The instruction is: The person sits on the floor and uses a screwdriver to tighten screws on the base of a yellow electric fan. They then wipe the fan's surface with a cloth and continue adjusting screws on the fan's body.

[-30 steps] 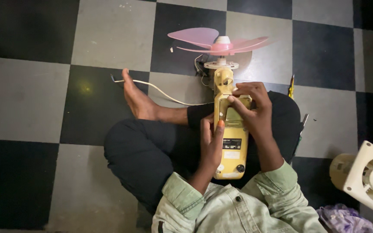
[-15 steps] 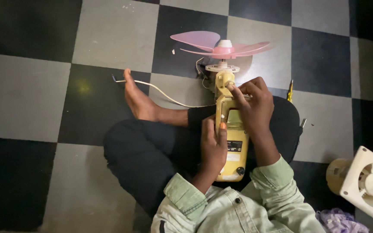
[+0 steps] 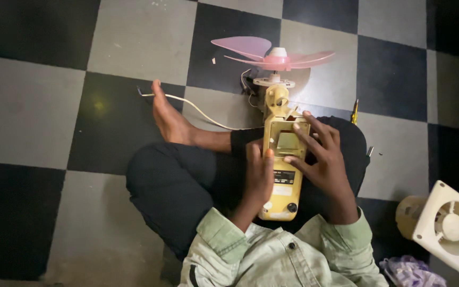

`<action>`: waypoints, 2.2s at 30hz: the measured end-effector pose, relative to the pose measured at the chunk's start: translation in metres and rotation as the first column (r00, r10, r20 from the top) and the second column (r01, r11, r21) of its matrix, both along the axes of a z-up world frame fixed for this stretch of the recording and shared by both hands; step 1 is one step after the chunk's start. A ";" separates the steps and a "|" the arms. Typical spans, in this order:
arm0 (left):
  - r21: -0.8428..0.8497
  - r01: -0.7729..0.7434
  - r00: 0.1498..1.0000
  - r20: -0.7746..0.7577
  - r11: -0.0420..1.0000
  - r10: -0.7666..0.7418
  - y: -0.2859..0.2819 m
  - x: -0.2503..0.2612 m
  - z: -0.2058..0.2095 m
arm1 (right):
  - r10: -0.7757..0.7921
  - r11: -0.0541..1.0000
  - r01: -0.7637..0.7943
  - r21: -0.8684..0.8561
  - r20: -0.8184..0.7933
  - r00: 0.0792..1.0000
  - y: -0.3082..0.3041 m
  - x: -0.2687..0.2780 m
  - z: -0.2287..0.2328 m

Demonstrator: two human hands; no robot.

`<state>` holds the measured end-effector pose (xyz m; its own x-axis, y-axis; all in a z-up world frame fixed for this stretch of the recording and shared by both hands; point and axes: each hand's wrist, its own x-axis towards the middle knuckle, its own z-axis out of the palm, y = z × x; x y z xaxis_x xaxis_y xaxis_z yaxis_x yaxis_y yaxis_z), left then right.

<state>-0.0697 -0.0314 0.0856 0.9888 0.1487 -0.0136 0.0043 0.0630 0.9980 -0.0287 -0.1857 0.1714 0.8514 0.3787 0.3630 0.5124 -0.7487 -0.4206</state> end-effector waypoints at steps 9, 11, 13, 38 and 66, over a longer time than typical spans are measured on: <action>-0.080 0.093 0.990 0.116 0.992 -0.083 0.002 0.004 -0.034 | 0.027 0.976 -0.046 0.212 0.090 0.996 0.006 0.013 -0.014; -0.085 0.092 0.987 0.137 0.992 -0.079 0.002 0.003 -0.033 | -0.004 0.982 -0.015 0.186 0.105 0.995 0.008 0.010 -0.016; -0.097 0.074 0.990 0.130 0.993 -0.061 0.002 0.004 -0.030 | -0.026 0.982 0.005 0.187 0.107 0.994 0.010 0.011 -0.017; -0.119 0.050 0.987 0.157 0.992 -0.031 0.003 0.005 -0.017 | -0.042 0.951 0.013 0.309 0.086 0.995 0.012 0.011 -0.026; -0.306 0.020 1.000 -0.006 0.952 -0.023 0.005 0.014 -0.019 | -0.046 0.946 0.025 0.322 0.057 0.997 0.014 0.006 -0.027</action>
